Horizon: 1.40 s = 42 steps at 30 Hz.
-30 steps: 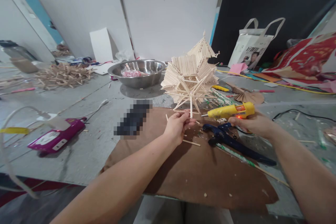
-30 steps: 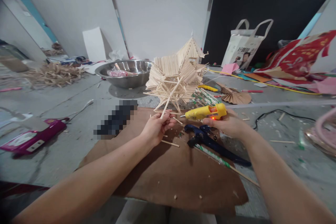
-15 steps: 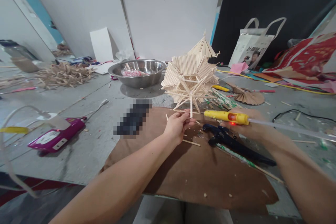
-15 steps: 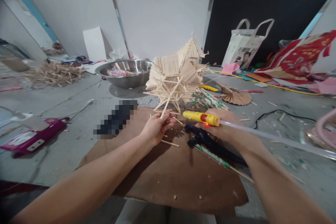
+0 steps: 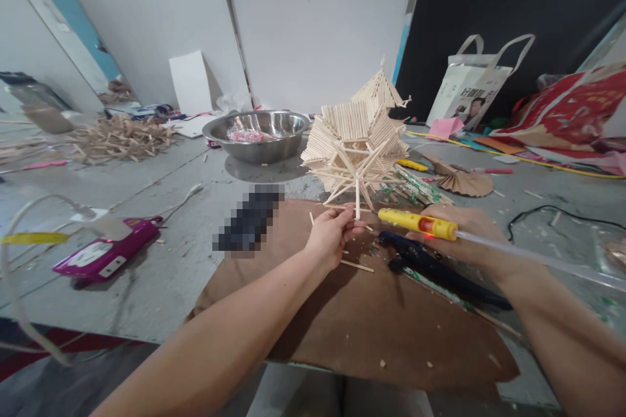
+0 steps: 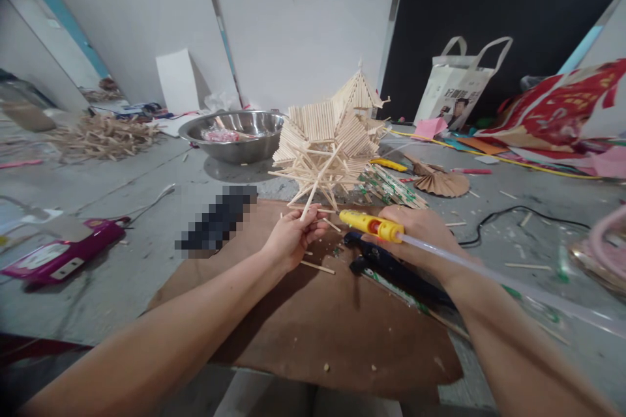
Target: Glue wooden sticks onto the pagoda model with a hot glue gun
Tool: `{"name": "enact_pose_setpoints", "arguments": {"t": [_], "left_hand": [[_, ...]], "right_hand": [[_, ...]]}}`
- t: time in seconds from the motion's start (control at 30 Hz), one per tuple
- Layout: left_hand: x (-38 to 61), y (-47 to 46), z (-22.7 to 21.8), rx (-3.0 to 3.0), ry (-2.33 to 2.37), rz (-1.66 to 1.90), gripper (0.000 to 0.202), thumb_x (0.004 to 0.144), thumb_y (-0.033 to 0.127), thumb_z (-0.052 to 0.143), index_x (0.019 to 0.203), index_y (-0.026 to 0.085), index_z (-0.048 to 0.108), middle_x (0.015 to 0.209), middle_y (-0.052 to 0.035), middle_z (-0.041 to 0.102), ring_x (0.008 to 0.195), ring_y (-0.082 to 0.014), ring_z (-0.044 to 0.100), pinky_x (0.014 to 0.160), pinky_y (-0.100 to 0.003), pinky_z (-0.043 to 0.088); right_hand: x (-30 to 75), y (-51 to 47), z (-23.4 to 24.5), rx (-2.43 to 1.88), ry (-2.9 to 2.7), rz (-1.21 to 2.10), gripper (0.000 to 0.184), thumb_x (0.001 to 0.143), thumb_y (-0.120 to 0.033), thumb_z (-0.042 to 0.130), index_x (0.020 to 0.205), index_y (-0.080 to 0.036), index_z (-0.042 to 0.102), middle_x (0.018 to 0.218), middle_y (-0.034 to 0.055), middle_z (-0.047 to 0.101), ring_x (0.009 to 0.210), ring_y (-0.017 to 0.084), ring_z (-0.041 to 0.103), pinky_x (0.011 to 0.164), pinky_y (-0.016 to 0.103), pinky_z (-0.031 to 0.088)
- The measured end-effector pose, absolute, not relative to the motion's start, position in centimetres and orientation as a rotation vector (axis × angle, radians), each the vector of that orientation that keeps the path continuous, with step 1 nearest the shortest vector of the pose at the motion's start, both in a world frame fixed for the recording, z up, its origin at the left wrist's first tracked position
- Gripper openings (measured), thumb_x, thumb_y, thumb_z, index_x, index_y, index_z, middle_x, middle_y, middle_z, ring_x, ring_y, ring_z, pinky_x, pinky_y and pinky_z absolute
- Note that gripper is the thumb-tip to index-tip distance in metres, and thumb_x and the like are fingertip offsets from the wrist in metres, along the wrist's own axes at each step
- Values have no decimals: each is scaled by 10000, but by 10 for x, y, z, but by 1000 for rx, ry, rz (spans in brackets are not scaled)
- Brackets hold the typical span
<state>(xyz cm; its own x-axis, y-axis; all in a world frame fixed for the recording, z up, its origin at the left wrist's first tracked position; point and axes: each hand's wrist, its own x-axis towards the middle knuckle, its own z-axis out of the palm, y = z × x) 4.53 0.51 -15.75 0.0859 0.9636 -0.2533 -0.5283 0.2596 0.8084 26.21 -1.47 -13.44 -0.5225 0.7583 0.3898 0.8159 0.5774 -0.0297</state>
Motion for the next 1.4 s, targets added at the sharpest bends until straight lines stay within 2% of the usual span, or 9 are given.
{"name": "enact_pose_setpoints", "arguments": {"t": [0.2,0.5,0.67,0.9,1.1,1.4], "left_hand": [[45,5,-157,611,898,1219,51,765,95,514,764,88,565,653,-47,616,474,-78,586,446,-153,487],[45,5,-158,624,902,1222,41,755,98,528,753,88,568,654,-52,616,477,-81,584,437,-157,483],[45,5,-157,622,901,1218,62,766,90,506,747,83,565,641,-49,610,469,-79,580,436,-157,483],[45,5,-157,614,903,1209,64,766,90,507,771,75,569,599,-38,595,459,-74,570,432,-151,481],[45,5,-157,617,900,1226,68,764,77,503,769,78,571,647,-50,609,480,-79,583,439,-154,485],[45,6,-158,641,914,1232,32,736,98,553,734,79,579,647,-51,612,470,-82,580,430,-159,480]], "right_hand": [[261,-17,-132,-1327,-2435,-193,285,763,-488,430,719,-218,511,661,14,582,592,174,555,498,264,364],[262,-17,-132,-1318,-2478,-252,231,781,-417,428,716,-207,499,654,24,586,584,172,556,493,254,350],[260,-18,-131,-1305,-2474,-244,269,786,-438,427,725,-192,517,671,35,590,601,169,558,504,246,355],[260,-18,-132,-1274,-2437,-177,240,764,-433,477,722,-199,506,675,20,578,604,154,547,515,241,365],[259,-19,-131,-1226,-2360,-132,204,749,-411,504,734,-208,506,684,15,592,609,144,557,524,231,387],[250,-22,-132,-1275,-2376,-41,139,745,-362,490,744,-224,510,714,27,608,639,188,575,524,288,412]]}}
